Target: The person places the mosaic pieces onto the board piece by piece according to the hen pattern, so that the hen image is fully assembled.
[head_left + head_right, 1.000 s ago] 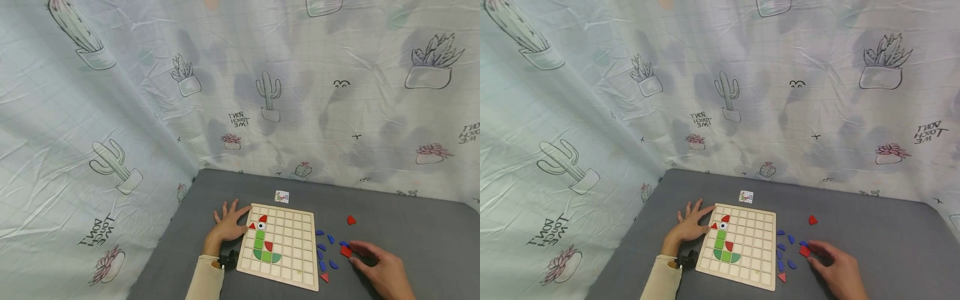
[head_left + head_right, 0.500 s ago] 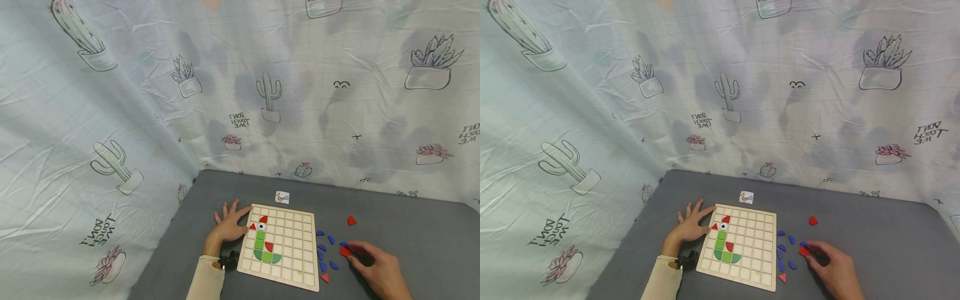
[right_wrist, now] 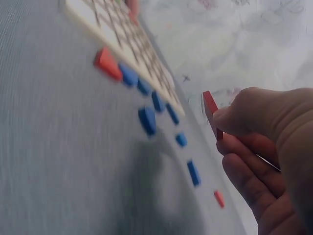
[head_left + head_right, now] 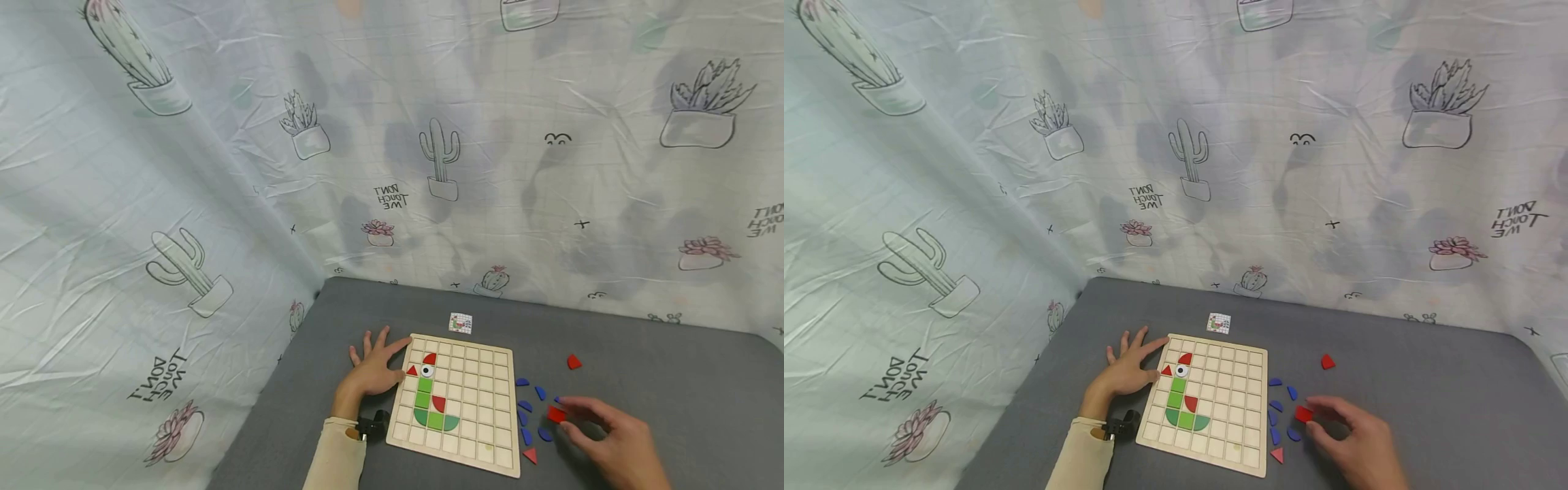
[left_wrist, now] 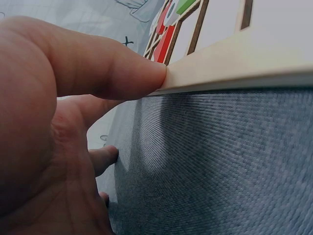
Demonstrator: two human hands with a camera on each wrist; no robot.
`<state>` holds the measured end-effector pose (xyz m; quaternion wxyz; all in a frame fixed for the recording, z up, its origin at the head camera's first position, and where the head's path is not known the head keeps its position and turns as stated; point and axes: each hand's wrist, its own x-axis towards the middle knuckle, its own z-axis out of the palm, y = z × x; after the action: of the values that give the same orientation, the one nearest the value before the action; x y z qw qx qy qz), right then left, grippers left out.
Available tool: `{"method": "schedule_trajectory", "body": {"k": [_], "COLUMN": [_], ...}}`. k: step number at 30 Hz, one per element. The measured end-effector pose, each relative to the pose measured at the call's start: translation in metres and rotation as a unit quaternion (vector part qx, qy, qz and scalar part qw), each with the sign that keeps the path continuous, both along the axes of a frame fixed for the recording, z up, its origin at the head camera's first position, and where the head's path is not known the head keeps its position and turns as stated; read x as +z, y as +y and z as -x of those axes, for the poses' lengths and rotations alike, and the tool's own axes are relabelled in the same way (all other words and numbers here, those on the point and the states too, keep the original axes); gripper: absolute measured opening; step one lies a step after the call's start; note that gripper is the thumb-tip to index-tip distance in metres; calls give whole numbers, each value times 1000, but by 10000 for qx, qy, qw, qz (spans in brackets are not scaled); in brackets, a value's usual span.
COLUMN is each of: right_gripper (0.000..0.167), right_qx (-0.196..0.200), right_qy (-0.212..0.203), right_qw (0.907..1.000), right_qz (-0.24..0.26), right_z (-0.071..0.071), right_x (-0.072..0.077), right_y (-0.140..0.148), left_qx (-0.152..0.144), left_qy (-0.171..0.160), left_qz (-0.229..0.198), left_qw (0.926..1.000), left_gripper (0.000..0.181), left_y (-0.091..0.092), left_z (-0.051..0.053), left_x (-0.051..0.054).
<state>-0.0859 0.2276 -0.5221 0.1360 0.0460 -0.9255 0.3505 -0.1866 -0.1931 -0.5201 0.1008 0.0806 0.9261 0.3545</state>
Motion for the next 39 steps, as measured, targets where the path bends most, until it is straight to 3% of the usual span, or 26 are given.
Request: {"method": "schedule_trajectory", "body": {"k": [7,12,22,28,39], "right_gripper": [38,37,36,33,28], "right_qx": [326,618,1363,1761,2155], "right_qy": [134,219,128,-164,-340], "right_qw": [9989,9957,9852,9760,9702], "right_qz": [322,655,1036,1268,1055], "right_z": [5,10,22,29,39], "right_x": [2,3,-1,-6,-12], "right_y": [-29,-49,-86,-106,-125], "left_qx": [-45,-11,32,33,12], "left_qy": [82,14,-8,-17,5], "left_qz": [-239,-96,28,25,-18], "left_qw": [9997,10000,10000,10000,10000], "left_gripper": [73,73,74,74,73], "left_y": [1,1,0,0,0], "left_z": [-2,-1,1,0,-1], "left_x": [1,0,-1,0,2]}}
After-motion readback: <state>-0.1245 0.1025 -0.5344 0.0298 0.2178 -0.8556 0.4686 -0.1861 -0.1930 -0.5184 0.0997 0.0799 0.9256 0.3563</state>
